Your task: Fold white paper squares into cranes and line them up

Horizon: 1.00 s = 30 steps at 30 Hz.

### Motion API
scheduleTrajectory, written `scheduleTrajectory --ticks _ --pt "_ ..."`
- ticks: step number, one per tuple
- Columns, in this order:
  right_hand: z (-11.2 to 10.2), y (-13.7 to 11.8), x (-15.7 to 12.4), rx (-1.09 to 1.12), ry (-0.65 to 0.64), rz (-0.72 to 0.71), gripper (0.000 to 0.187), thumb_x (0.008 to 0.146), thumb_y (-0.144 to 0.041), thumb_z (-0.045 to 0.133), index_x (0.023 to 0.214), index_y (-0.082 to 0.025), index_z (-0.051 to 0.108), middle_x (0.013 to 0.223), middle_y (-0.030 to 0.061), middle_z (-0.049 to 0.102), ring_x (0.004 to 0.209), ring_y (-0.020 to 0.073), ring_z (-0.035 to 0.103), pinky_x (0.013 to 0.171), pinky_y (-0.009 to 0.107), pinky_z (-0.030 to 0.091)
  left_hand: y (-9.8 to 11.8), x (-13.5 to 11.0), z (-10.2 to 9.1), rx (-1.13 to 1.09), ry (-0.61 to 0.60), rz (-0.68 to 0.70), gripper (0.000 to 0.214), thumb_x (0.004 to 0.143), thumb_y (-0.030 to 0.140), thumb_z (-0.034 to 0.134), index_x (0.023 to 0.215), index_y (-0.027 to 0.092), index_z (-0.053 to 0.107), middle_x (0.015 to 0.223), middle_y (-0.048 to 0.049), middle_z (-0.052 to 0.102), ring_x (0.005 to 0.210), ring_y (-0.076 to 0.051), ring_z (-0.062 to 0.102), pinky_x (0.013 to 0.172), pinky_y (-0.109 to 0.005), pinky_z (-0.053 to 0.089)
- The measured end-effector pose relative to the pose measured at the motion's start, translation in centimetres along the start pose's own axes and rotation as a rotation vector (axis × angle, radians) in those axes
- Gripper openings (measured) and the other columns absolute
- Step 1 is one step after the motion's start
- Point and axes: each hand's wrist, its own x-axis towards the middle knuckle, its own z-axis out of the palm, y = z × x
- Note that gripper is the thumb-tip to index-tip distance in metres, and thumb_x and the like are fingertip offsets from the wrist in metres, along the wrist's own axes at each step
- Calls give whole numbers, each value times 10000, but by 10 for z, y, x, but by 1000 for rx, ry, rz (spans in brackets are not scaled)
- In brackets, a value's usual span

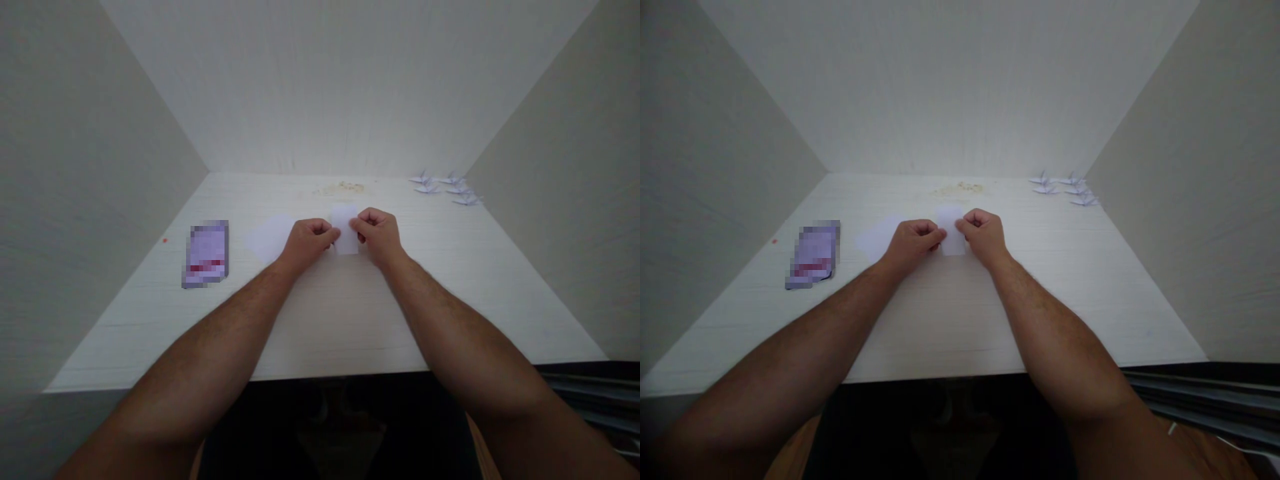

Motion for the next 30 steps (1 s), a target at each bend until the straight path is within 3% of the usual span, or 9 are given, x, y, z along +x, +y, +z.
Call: scheduleTrajectory --ticks 21,24,30 --pt "-3 -2 6 118 141 49 213 690 -311 686 597 -210 523 458 -64 471 434 81 404 441 229 305 -2 1 1 148 -68 42 152 704 260 669 583 170 661 510 26 553 475 -78 410 466 -209 290" --pt "-2 -2 4 116 97 48 227 690 -325 695 604 -211 519 460 -64 478 432 81 405 442 229 296 -3 1 0 113 -55 31 194 713 296 683 572 171 635 498 33 528 467 -77 400 464 -212 285" --pt "0 1 -2 46 -120 41 249 689 -344 705 592 -202 525 470 -58 504 443 77 410 459 231 303 -7 3 -1 -64 61 6 270 729 348 702 565 174 577 518 26 551 490 -90 458 491 -223 339"
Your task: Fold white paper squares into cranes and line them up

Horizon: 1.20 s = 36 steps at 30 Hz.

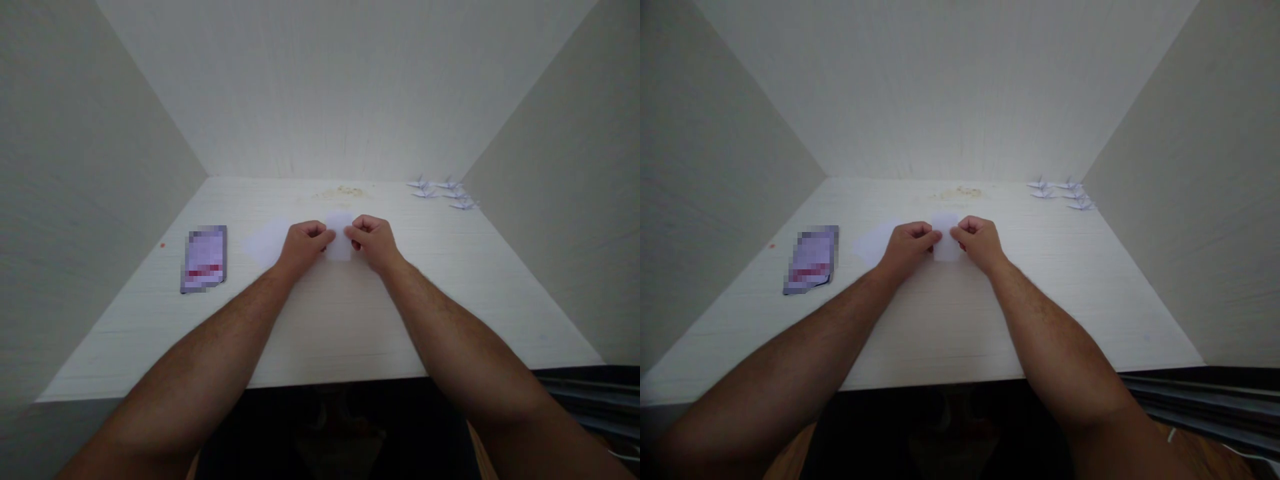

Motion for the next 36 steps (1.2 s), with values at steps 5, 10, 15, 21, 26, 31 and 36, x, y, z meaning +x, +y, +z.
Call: scheduleTrajectory --ticks 5,10,15,21,26,31,36 --pt "1 -1 -3 -73 -130 7 226 678 -320 697 581 -192 538 480 -62 492 452 71 388 469 234 293 -6 6 -2 -103 111 20 222 728 351 705 612 173 642 545 13 576 522 -105 499 531 -240 399" --pt "2 -3 -5 -91 -120 25 217 681 -306 687 579 -193 533 477 -70 480 446 67 366 471 236 291 -10 9 -3 -194 151 39 182 735 339 712 658 177 683 547 9 586 523 -106 500 536 -244 398" --pt "1 1 -1 -22 -51 -26 212 683 -299 701 579 -191 552 470 -62 505 442 75 409 463 235 301 -4 5 -2 -149 116 24 281 754 385 714 591 171 630 525 10 573 498 -91 476 519 -236 371" --pt "0 -3 2 73 96 -9 229 667 -296 711 559 -197 535 427 -61 506 409 71 404 445 223 277 7 -1 0 27 45 -4 250 747 346 706 600 154 641 531 19 585 497 -80 471 518 -220 364" --pt "-3 -3 6 175 241 -6 216 661 -293 711 564 -201 541 414 -66 492 400 70 396 437 219 274 9 -4 1 100 -33 -1 190 740 314 696 643 151 679 564 17 616 517 -82 485 529 -218 374" --pt "-4 -1 8 246 280 0 215 655 -291 717 570 -204 540 409 -66 498 396 71 397 437 221 276 8 -4 0 125 -61 11 183 742 314 682 658 151 694 597 -1 649 528 -89 500 535 -224 383" --pt "-3 0 8 203 255 5 211 660 -306 713 586 -205 543 426 -66 497 406 73 405 440 224 284 7 -4 0 130 -76 25 175 734 305 681 652 150 688 612 0 651 542 -91 506 540 -226 381"
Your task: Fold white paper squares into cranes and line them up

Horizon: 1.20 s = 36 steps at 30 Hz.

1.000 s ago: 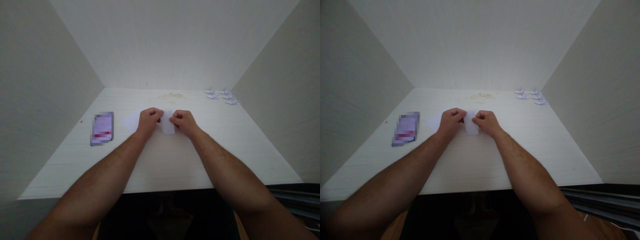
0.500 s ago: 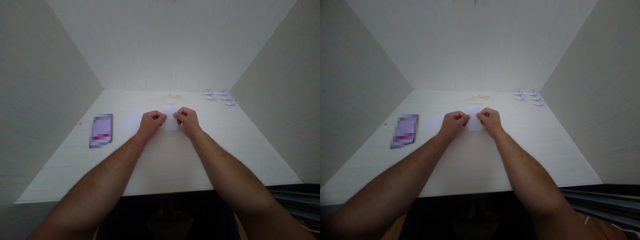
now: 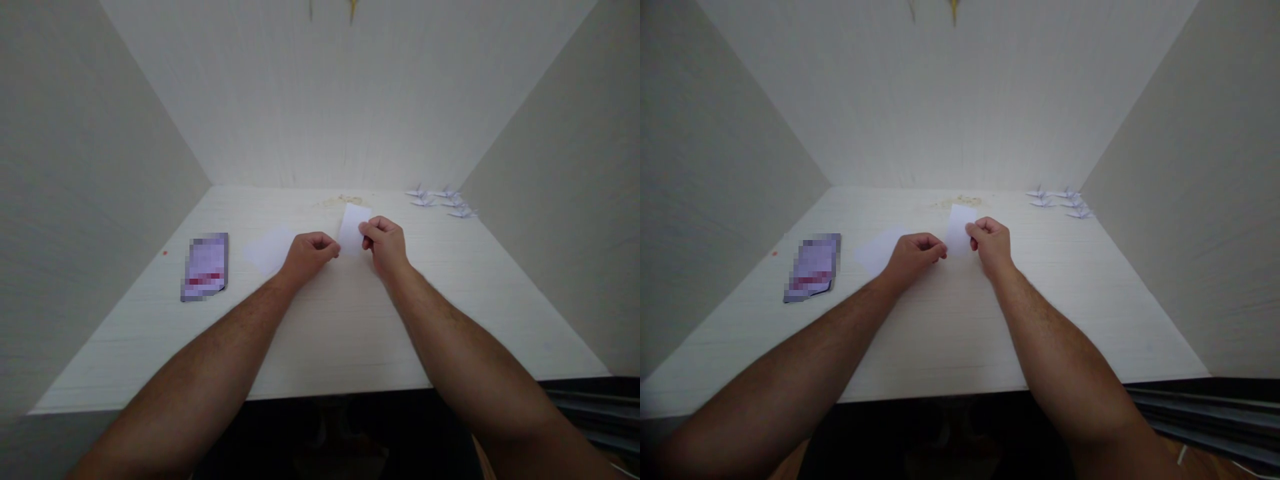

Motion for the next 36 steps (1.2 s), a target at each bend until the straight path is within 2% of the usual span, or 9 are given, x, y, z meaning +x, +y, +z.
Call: scheduleTrajectory --ticks 9,16,18,20,22,25,28,33,36 --pt "3 0 -10 -153 -236 6 254 676 -325 713 566 -204 519 442 -51 530 408 74 408 442 229 279 -2 2 -1 -140 144 -54 200 704 327 702 634 150 640 590 27 600 540 -87 483 535 -219 375" --pt "2 4 -6 -218 -178 6 210 666 -301 694 595 -211 518 485 -54 537 426 86 432 443 233 313 -3 5 -1 -125 181 -43 208 721 342 672 644 159 611 575 30 569 530 -92 471 508 -219 356" --pt "2 5 -4 -210 -180 13 173 642 -304 721 697 -209 589 536 -58 558 464 100 470 465 240 356 -4 4 0 -68 145 -11 206 733 341 658 648 159 612 586 23 576 540 -96 476 513 -223 360" --pt "2 5 -4 -193 -182 11 218 633 -326 747 781 -202 644 609 -44 601 524 111 508 511 251 398 -4 3 0 22 77 39 191 744 326 642 655 158 626 604 16 593 556 -100 486 528 -228 368" --pt "1 5 -4 -187 -175 3 208 642 -351 753 737 -194 654 632 -30 613 556 112 507 535 255 397 -5 1 1 102 24 83 175 756 311 627 670 159 646 621 12 610 571 -103 496 545 -233 376" --pt "0 4 -5 -185 -161 11 206 658 -363 741 645 -191 627 584 -35 576 539 105 468 523 252 358 -6 1 2 134 41 97 164 765 305 620 689 163 651 634 10 622 584 -108 510 559 -237 389" --pt "1 2 -7 -211 -187 26 178 645 -344 741 662 -193 648 583 -39 577 541 105 470 527 251 359 -7 1 2 111 83 86 162 762 308 627 686 165 633 632 9 618 589 -112 516 561 -237 395" --pt "2 0 -9 -328 -235 25 141 632 -314 748 682 -193 695 604 -28 616 561 118 511 536 256 388 -8 2 3 92 47 106 172 768 323 636 695 168 637 636 8 621 586 -108 512 558 -232 393" --pt "3 0 -10 -334 -216 9 125 628 -304 750 670 -197 703 582 -31 611 545 116 506 524 252 376 -8 1 3 75 42 105 183 766 339 645 702 167 643 634 4 621 582 -109 510 550 -230 389"
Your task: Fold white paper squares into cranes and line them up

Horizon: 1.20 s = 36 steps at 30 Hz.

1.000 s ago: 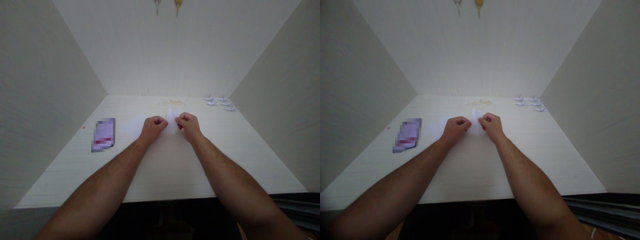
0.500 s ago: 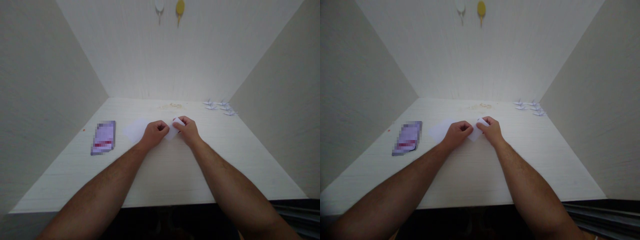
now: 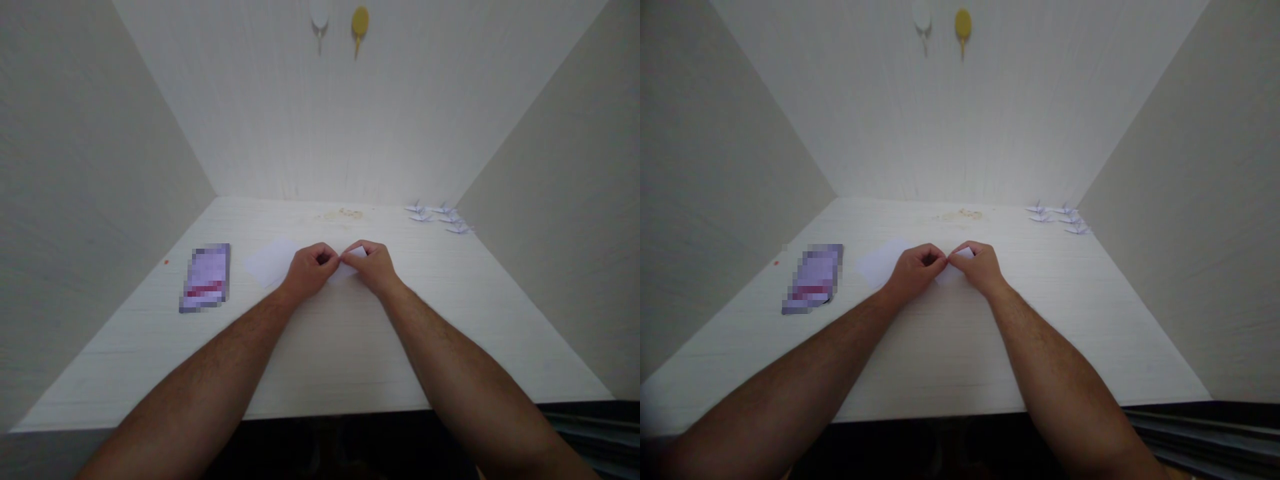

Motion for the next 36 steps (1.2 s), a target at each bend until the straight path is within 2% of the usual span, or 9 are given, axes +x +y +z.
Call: scheduleTrajectory --ticks 13,15,20,22,24,26,28,32,36 --pt "0 -1 -2 99 72 22 122 585 -278 780 618 -195 698 533 -39 605 498 105 475 493 249 346 10 1 -4 -25 -19 -22 178 753 323 645 678 163 645 624 9 610 578 -108 502 551 -231 396" --pt "-2 0 0 151 114 18 131 579 -271 784 606 -190 686 527 -39 600 496 104 472 496 249 347 9 1 -5 -8 -8 -20 172 749 319 645 672 165 647 619 11 607 577 -109 502 552 -230 396" --pt "-14 -2 10 292 317 -30 99 590 -214 746 572 -182 653 522 -38 583 506 99 485 533 252 378 0 3 -10 -30 34 -18 172 736 320 647 653 169 638 607 11 596 565 -109 493 540 -229 387" --pt "-17 -5 12 348 337 -27 93 597 -221 744 592 -181 660 556 -32 602 505 95 488 532 251 382 0 3 -11 -77 47 -33 176 728 324 651 650 167 633 607 8 596 561 -108 491 537 -229 386" --pt "-16 -6 11 364 262 3 109 609 -256 759 638 -181 684 591 -24 623 513 95 496 534 250 391 1 3 -11 -108 47 -50 179 723 328 654 651 166 630 608 7 598 558 -109 494 538 -230 390" --pt "-13 -5 8 338 131 35 156 614 -295 780 698 -183 711 615 -18 641 538 101 515 550 251 404 4 2 -10 -100 35 -50 180 726 330 648 652 167 631 612 5 601 562 -111 499 539 -230 393" --pt "-9 -2 5 281 47 45 182 620 -329 792 694 -186 706 605 -22 633 535 102 508 544 250 395 6 1 -7 -62 22 -32 179 733 326 640 648 168 630 613 6 600 567 -111 497 535 -226 388" --pt "-5 1 1 145 11 -12 200 655 -359 774 630 -190 670 548 -39 578 492 92 449 500 245 336 9 0 -5 -34 -4 -18 173 743 317 631 662 165 639 620 3 610 572 -111 501 530 -223 385" --pt "-1 -4 -4 55 -45 -39 171 669 -328 748 616 -189 664 553 -29 591 507 99 471 506 248 344 11 -1 -5 -22 -21 -10 207 759 347 634 668 163 652 625 -7 624 577 -115 509 528 -224 389"
